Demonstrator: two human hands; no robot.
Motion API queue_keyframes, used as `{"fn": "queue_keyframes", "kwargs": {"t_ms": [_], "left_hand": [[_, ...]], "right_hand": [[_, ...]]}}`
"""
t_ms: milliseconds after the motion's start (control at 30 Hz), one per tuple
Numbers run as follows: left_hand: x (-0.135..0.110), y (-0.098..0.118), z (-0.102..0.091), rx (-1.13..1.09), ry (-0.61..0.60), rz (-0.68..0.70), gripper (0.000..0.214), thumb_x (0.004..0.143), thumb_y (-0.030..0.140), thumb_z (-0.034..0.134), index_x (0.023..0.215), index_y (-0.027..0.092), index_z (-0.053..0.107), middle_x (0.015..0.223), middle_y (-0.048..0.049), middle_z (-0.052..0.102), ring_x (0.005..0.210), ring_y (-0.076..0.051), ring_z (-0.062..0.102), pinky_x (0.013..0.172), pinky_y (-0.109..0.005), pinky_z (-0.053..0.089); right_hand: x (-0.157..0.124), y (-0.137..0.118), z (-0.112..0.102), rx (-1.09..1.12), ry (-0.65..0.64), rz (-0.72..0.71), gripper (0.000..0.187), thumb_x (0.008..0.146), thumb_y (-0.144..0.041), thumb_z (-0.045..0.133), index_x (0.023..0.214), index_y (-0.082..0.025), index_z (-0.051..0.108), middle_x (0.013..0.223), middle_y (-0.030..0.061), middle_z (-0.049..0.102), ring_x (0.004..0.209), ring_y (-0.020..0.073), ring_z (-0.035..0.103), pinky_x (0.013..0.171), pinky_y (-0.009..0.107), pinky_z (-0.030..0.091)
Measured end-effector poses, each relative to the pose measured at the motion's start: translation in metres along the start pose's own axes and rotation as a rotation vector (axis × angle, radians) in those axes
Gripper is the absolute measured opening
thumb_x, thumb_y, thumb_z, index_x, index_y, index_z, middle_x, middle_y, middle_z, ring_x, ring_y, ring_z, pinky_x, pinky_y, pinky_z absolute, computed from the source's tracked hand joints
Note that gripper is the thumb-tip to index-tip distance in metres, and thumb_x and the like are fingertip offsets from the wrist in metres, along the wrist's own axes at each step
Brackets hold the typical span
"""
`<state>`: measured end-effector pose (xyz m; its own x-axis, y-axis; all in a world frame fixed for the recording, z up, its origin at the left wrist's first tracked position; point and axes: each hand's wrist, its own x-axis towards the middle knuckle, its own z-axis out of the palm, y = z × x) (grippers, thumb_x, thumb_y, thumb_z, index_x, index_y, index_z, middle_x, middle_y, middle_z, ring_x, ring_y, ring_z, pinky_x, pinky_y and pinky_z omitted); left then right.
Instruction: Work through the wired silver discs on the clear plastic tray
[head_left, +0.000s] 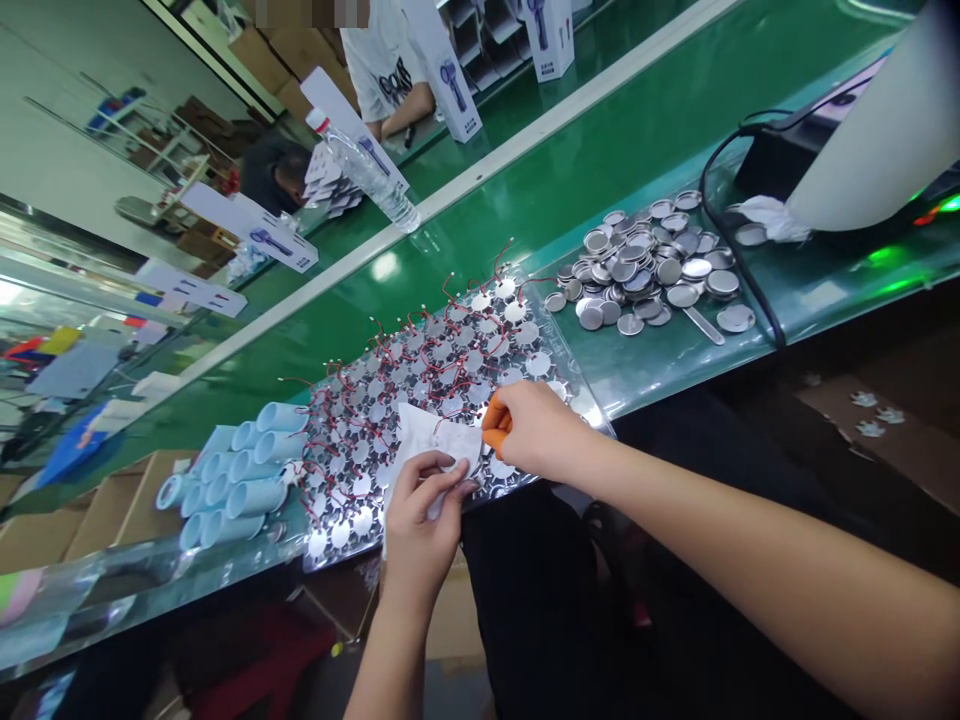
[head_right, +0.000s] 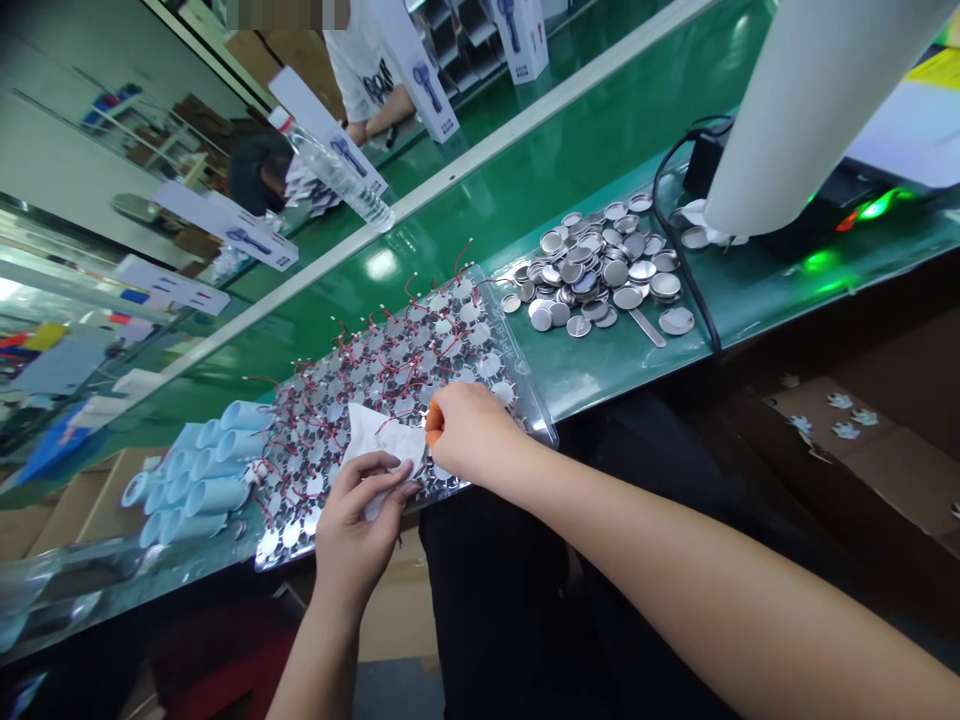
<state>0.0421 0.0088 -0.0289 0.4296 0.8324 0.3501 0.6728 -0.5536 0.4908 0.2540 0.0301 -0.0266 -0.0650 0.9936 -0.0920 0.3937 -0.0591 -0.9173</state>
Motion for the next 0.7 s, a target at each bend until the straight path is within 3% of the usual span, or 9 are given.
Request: {"fn": "queue_keyframes", "kwargs": {"t_ms": [300, 700], "left_hand": [[0.0045, 0.0051, 0.0008, -0.029, 0.002, 0.007, 0.008, 0.089, 0.017, 0.064, 0.086, 0.019, 0.071, 0.094, -0.0053, 0.063, 0.085, -0.016, 0.063, 0.073, -0.029, 0.055], [0.0051, 0.0025, 0.0025, -0.025, -0.012, 0.0, 0.013, 0.09, 0.018, 0.062, 0.08, 0.018, 0.07, 0.095, -0.006, 0.064, 0.084, -0.015, 0.064, 0.076, -0.03, 0.055]], "right_hand": [[0.0013, 0.0022, 0.0054, 0.021, 0.034, -0.007, 0.007, 0.071, -0.012, 0.068, 0.073, -0.018, 0.071, 0.069, 0.0044, 0.072, 0.068, 0.0179, 0.067, 0.062, 0.026, 0.048], [0.0027, -0.0038, 0.0046, -0.014, 0.016, 0.0, 0.009, 0.07, -0.01, 0.068, 0.071, -0.018, 0.072, 0.066, 0.0042, 0.071, 0.068, 0.0182, 0.067, 0.065, 0.026, 0.049]]}}
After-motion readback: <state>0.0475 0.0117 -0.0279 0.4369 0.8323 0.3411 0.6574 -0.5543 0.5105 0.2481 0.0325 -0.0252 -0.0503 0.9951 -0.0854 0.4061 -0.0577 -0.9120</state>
